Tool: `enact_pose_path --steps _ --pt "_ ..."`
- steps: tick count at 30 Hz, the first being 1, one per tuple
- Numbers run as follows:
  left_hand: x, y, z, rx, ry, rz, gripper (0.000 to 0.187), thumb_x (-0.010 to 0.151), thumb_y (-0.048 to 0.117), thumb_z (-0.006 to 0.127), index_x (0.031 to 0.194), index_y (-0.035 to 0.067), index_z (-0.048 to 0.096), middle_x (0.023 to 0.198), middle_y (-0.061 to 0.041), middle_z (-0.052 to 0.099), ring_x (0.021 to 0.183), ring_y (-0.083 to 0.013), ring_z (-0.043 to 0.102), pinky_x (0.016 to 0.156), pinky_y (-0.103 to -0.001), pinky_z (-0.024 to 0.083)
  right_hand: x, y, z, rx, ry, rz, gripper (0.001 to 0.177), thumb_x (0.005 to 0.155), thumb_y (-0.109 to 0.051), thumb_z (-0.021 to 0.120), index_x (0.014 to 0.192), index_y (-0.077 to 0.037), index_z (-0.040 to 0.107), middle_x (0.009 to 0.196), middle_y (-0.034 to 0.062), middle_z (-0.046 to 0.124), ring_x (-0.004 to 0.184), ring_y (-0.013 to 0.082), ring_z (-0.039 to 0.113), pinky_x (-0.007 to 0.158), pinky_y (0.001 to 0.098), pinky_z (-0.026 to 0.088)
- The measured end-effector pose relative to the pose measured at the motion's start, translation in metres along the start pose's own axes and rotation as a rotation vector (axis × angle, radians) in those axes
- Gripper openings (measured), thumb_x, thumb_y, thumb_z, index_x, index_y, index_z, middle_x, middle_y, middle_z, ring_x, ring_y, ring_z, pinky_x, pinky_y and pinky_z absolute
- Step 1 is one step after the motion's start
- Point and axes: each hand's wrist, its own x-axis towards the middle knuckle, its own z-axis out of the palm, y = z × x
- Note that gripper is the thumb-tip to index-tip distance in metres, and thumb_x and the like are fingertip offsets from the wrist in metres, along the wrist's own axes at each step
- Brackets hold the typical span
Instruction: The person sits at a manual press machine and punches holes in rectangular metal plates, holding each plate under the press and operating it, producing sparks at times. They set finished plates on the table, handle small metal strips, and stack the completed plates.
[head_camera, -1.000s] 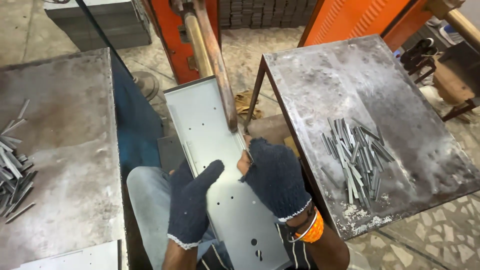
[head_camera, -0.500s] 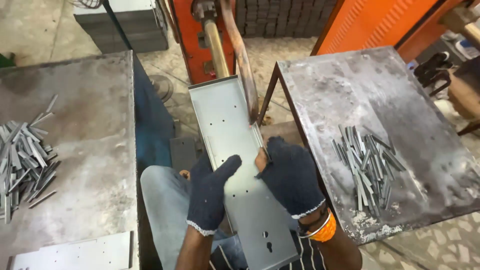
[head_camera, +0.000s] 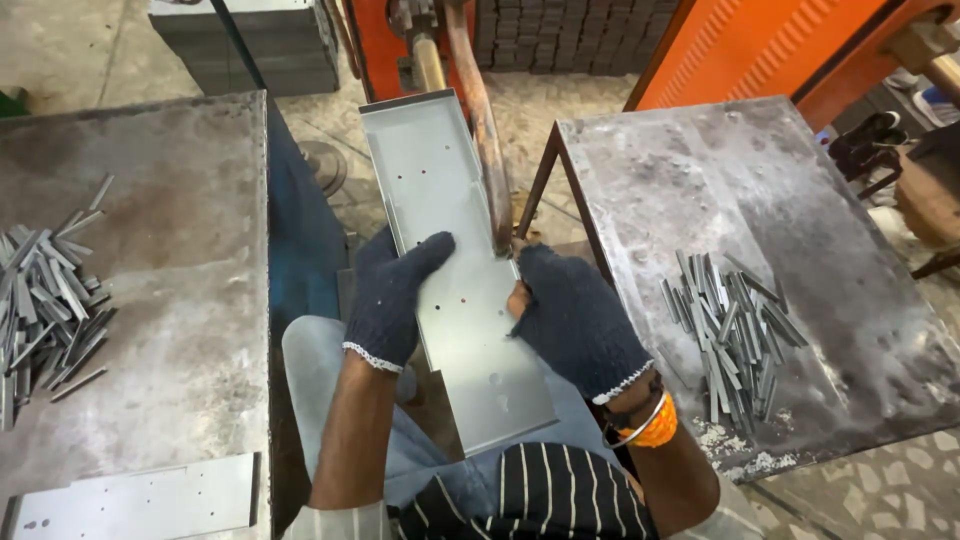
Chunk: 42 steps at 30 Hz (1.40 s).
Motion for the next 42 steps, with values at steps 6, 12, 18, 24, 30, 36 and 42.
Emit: enact_pose_path --steps 6,12,18,24,30,36,42 --pt "0.0 0.008 0.0 0.096 -0.015 0.005 0.03 0.085 0.01 0.071 0.11 -0.007 0.074 0.093 -0.015 0.078 0.073 -0.0197 0.074 0.065 -0.033 0.06 0.0 -0.003 0.0 0.019 0.021 0.03 0.015 0.084 -0.012 0.064 0.093 0.0 0.06 0.075 0.0218 0.065 0.074 0.0417 0.067 0.066 0.0508 0.051" --pt "-0.002 -0.003 -0.005 0.008 -0.061 0.049 0.031 0.087 0.011 0.072 0.113 -0.006 0.073 0.098 -0.012 0.075 0.081 -0.0174 0.071 0.072 -0.032 0.059 -0.009 0.009 0.012 0.035 0.141 -0.163 0.033 0.076 -0.006 0.061 0.108 0.002 0.062 0.086 0.0214 0.068 0.079 0.0416 0.067 0.068 0.0481 0.052" --pt "-0.024 -0.03 -0.01 0.219 -0.019 0.178 0.032 0.087 0.01 0.075 0.114 -0.006 0.072 0.1 -0.012 0.078 0.085 -0.0166 0.073 0.074 -0.032 0.06 -0.037 -0.016 -0.005 0.016 0.044 -0.037 0.021 0.076 -0.007 0.068 0.096 -0.001 0.064 0.077 0.0202 0.064 0.073 0.0407 0.066 0.064 0.0474 0.051" --pt "-0.04 -0.013 0.003 -0.011 -0.005 0.017 0.035 0.088 0.012 0.071 0.117 -0.006 0.071 0.096 -0.014 0.077 0.078 -0.0182 0.071 0.067 -0.033 0.058 -0.035 -0.007 -0.004 -0.108 0.026 0.033 0.01 0.082 -0.009 0.068 0.081 -0.003 0.06 0.07 0.0182 0.062 0.067 0.0378 0.065 0.063 0.0478 0.049" --pt "-0.075 -0.022 -0.02 0.154 0.106 0.012 0.038 0.084 0.014 0.073 0.117 -0.005 0.07 0.098 -0.012 0.078 0.081 -0.0164 0.072 0.07 -0.031 0.059 -0.025 -0.039 0.002 -0.107 -0.002 0.143 0.04 0.092 -0.041 0.07 0.072 -0.008 0.062 0.059 0.0152 0.062 0.058 0.0354 0.065 0.057 0.0482 0.049" --pt "-0.119 -0.043 -0.078 0.361 0.6 0.053 0.038 0.083 0.015 0.073 0.115 -0.006 0.071 0.096 -0.013 0.078 0.08 -0.0201 0.072 0.071 -0.032 0.057 -0.03 -0.042 0.089 -0.178 -0.249 -0.145 0.028 0.091 -0.036 0.063 0.078 -0.012 0.067 0.069 0.0135 0.068 0.065 0.0373 0.067 0.059 0.0515 0.049" --pt "-0.201 -0.074 -0.178 0.109 0.969 -0.061 0.039 0.084 0.018 0.074 0.114 -0.006 0.067 0.095 -0.016 0.074 0.075 -0.0237 0.069 0.068 -0.038 0.057 -0.043 -0.089 0.116 0.257 -0.46 -0.293 0.026 0.092 -0.032 0.068 0.086 -0.007 0.068 0.07 0.017 0.068 0.068 0.0378 0.068 0.06 0.0476 0.05"
